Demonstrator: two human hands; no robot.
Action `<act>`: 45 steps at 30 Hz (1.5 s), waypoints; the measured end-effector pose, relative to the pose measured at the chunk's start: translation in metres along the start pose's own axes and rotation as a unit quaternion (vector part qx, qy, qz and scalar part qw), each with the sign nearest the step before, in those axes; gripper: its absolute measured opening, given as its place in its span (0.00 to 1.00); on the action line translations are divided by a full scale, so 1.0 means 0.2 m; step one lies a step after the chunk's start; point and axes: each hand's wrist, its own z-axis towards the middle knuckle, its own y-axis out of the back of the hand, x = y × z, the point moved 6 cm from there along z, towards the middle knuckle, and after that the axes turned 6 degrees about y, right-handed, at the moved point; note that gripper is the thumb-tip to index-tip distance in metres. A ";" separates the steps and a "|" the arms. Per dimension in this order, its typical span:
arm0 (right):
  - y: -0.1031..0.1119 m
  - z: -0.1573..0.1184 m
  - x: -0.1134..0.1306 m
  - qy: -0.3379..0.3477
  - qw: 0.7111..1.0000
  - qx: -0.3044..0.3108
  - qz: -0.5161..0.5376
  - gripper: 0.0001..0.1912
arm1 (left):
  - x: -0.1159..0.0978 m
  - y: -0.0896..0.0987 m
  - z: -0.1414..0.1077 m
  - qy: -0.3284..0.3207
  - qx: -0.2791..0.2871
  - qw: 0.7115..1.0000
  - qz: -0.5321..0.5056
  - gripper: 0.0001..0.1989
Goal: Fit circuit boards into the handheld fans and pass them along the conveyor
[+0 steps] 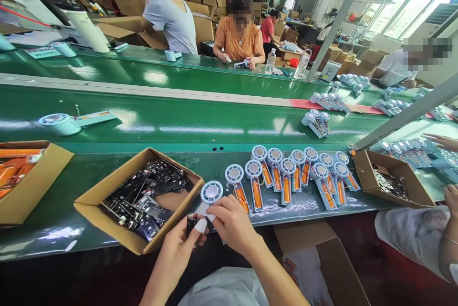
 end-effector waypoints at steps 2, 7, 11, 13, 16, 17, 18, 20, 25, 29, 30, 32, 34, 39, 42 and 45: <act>0.00 0.00 0.02 0.019 0.999 0.016 -0.029 0.13 | 0.02 0.01 0.00 0.000 -0.001 0.999 0.052 0.23; 0.00 0.01 0.06 0.059 0.990 0.031 -0.123 0.10 | 0.02 0.02 0.01 -0.059 -0.021 0.985 0.158 0.19; 0.00 0.03 0.08 0.083 0.980 0.021 -0.178 0.08 | -0.01 -0.01 0.01 -0.117 -0.013 0.966 0.228 0.19; -0.01 0.04 0.09 0.071 0.977 0.032 -0.197 0.08 | -0.04 -0.02 0.00 -0.159 -0.024 0.952 0.262 0.18; -0.02 0.05 0.10 0.047 0.971 0.048 -0.228 0.08 | -0.08 -0.03 -0.03 -0.258 -0.066 0.908 0.324 0.17; -0.02 0.05 0.11 0.041 0.968 0.052 -0.241 0.08 | -0.09 -0.04 -0.05 -0.294 -0.087 0.885 0.351 0.17; -0.03 0.06 0.12 0.036 0.965 0.056 -0.253 0.08 | -0.10 -0.05 -0.06 -0.327 -0.109 0.859 0.378 0.16; -0.05 0.06 0.12 0.028 0.960 0.064 -0.272 0.09 | -0.10 -0.06 -0.09 -0.372 -0.145 0.812 0.425 0.15; -0.05 0.06 0.08 0.016 0.976 0.103 -0.189 0.06 | -0.10 -0.02 -0.06 -0.375 -0.082 0.830 0.405 0.14; 0.00 0.06 0.02 0.006 0.992 0.108 -0.060 0.12 | -0.10 0.02 -0.01 -0.326 0.028 0.877 0.351 0.13; 0.00 0.06 0.01 0.011 0.993 0.111 -0.041 0.12 | -0.10 0.02 0.00 -0.317 0.044 0.881 0.348 0.13; -0.01 0.07 0.00 0.025 0.993 0.117 -0.025 0.11 | -0.09 0.02 0.02 -0.306 0.067 0.884 0.348 0.13; -0.01 0.07 0.00 0.028 0.992 0.116 -0.038 0.10 | -0.09 0.02 0.03 -0.299 0.076 0.883 0.353 0.14; 0.08 0.05 0.01 -0.014 0.998 0.060 0.008 0.12 | -0.08 0.02 0.03 -0.274 0.071 0.891 0.354 0.16; 0.22 -0.01 -0.03 -0.120 0.989 -0.063 0.059 0.15 | -0.05 0.06 0.02 -0.247 0.008 0.908 0.340 0.18; 0.26 -0.03 -0.05 -0.163 0.980 -0.085 0.075 0.14 | -0.02 0.09 0.00 -0.208 -0.044 0.925 0.316 0.22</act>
